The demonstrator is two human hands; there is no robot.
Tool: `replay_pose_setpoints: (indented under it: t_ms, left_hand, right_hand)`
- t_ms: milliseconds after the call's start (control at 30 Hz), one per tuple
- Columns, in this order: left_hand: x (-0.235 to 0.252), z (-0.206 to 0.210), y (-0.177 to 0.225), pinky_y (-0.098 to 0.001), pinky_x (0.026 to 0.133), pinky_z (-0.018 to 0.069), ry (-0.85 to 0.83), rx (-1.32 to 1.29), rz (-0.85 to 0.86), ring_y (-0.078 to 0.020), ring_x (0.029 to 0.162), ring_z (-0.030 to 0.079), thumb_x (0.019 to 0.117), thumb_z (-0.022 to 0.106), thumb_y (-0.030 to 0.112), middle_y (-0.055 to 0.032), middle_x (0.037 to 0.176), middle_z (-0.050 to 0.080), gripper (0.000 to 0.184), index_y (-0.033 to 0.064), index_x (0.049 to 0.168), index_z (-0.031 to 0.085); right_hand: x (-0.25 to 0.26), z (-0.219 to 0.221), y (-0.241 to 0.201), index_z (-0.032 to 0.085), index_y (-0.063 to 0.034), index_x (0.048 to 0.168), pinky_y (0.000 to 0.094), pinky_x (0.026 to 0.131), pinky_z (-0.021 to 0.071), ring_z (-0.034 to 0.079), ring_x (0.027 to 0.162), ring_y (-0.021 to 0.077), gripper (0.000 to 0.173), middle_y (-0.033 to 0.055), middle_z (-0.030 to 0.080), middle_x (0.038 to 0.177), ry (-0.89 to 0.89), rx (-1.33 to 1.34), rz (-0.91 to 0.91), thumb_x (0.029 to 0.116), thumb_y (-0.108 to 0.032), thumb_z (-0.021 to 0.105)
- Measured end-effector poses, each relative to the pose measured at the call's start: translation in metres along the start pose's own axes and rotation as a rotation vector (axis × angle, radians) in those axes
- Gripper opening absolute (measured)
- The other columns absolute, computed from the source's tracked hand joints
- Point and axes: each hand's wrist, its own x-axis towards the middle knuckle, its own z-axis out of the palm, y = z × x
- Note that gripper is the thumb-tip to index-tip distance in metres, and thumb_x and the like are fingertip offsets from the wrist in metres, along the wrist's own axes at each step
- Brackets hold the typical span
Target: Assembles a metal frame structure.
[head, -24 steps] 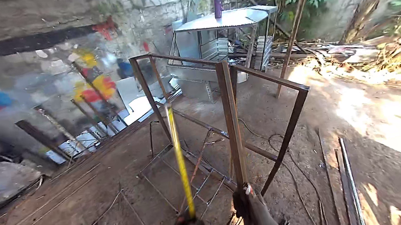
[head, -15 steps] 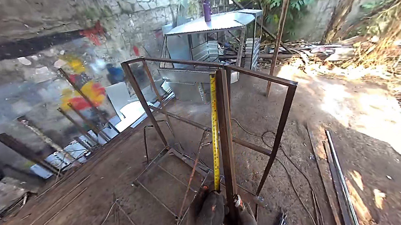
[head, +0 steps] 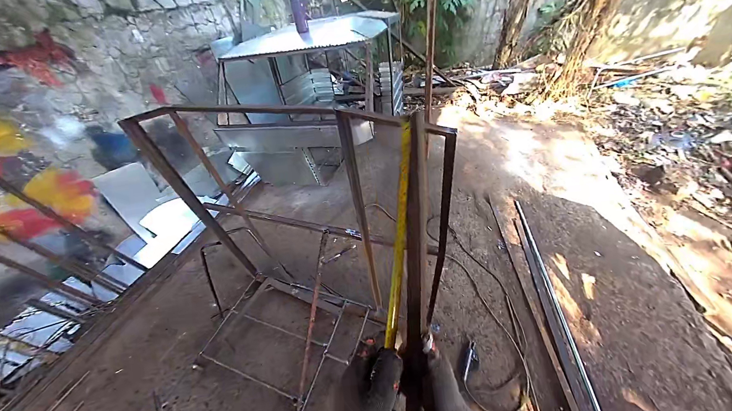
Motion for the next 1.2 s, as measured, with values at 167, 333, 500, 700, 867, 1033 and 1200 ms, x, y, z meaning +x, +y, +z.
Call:
replay_pose_setpoints:
  t_ms: [167, 333, 500, 700, 867, 1033, 1200]
  left_hand:
    - [-0.009, -0.009, -0.060, -0.0356, 0.064, 0.0619, -0.107, 0.313, 0.164, -0.0112, 0.078, 0.070, 0.0994, 0.059, 0.041, 0.0026, 0.097, 0.073, 0.038, 0.0172, 0.128, 0.066]
    - [-0.005, -0.031, -0.122, -0.0473, 0.082, 0.0601, -0.097, 0.585, 0.288, -0.0167, 0.093, 0.070, 0.0979, 0.055, 0.052, -0.0038, 0.107, 0.071, 0.047, 0.0171, 0.126, 0.068]
    - [-0.012, -0.030, -0.121, -0.0527, 0.072, 0.0579, -0.071, 0.726, 0.276, -0.0254, 0.084, 0.068, 0.0947, 0.057, 0.050, -0.0107, 0.102, 0.068, 0.044, 0.0106, 0.111, 0.067]
    - [-0.009, -0.033, -0.115, -0.0547, 0.079, 0.0570, -0.056, 0.787, 0.277, -0.0291, 0.095, 0.070, 0.0966, 0.054, 0.045, -0.0118, 0.110, 0.069, 0.041, 0.0132, 0.118, 0.069]
    - [-0.008, -0.048, -0.121, -0.0559, 0.076, 0.0576, -0.108, 0.791, 0.240, -0.0296, 0.092, 0.071, 0.0969, 0.054, 0.045, -0.0130, 0.115, 0.069, 0.042, 0.0116, 0.117, 0.069]
    - [-0.006, -0.063, -0.131, -0.0549, 0.070, 0.0580, -0.184, 0.786, 0.230, -0.0285, 0.086, 0.071, 0.0959, 0.053, 0.049, -0.0122, 0.110, 0.069, 0.044, 0.0118, 0.115, 0.068]
    - [0.003, -0.079, -0.143, -0.0350, 0.072, 0.0585, -0.243, 0.437, 0.178, -0.0108, 0.081, 0.066, 0.0983, 0.055, 0.045, -0.0028, 0.099, 0.067, 0.042, 0.0100, 0.120, 0.064]
  right_hand:
    - [0.030, -0.030, -0.064, 0.060, -0.0031, 0.107, 0.0402, 0.065, 0.0613, 0.069, 0.069, 0.0196, 0.073, 0.0073, 0.070, 0.081, 0.200, 0.073, -0.189, 0.1063, -0.060, 0.015]
    - [0.040, -0.066, -0.110, 0.057, -0.0074, 0.109, 0.0540, 0.070, 0.0610, 0.070, 0.075, 0.0291, 0.071, 0.0129, 0.069, 0.086, 0.377, 0.231, -0.321, 0.1062, -0.060, 0.010]
    - [0.029, -0.085, -0.119, 0.063, -0.0177, 0.090, 0.0425, 0.064, 0.0591, 0.066, 0.066, 0.0196, 0.082, 0.0030, 0.066, 0.076, 0.284, 0.441, -0.339, 0.0936, -0.083, 0.014]
    - [0.011, -0.080, -0.112, 0.060, -0.0161, 0.098, 0.0431, 0.065, 0.0588, 0.066, 0.068, 0.0199, 0.082, 0.0036, 0.065, 0.079, 0.335, 0.392, -0.368, 0.0960, -0.078, 0.007]
    - [0.011, -0.072, -0.100, 0.061, -0.0175, 0.098, 0.0418, 0.065, 0.0582, 0.065, 0.068, 0.0185, 0.084, 0.0028, 0.064, 0.079, 0.323, 0.426, -0.366, 0.0931, -0.082, 0.008]
    - [0.016, -0.069, -0.086, 0.062, -0.0191, 0.095, 0.0402, 0.064, 0.0576, 0.064, 0.067, 0.0175, 0.084, 0.0019, 0.064, 0.079, 0.296, 0.467, -0.345, 0.0906, -0.085, 0.010]
    - [0.032, -0.075, -0.078, 0.061, -0.0146, 0.095, 0.0378, 0.056, 0.0574, 0.063, 0.061, 0.0152, 0.063, 0.0017, 0.063, 0.072, 0.486, 0.209, -0.380, 0.1066, -0.059, 0.019]
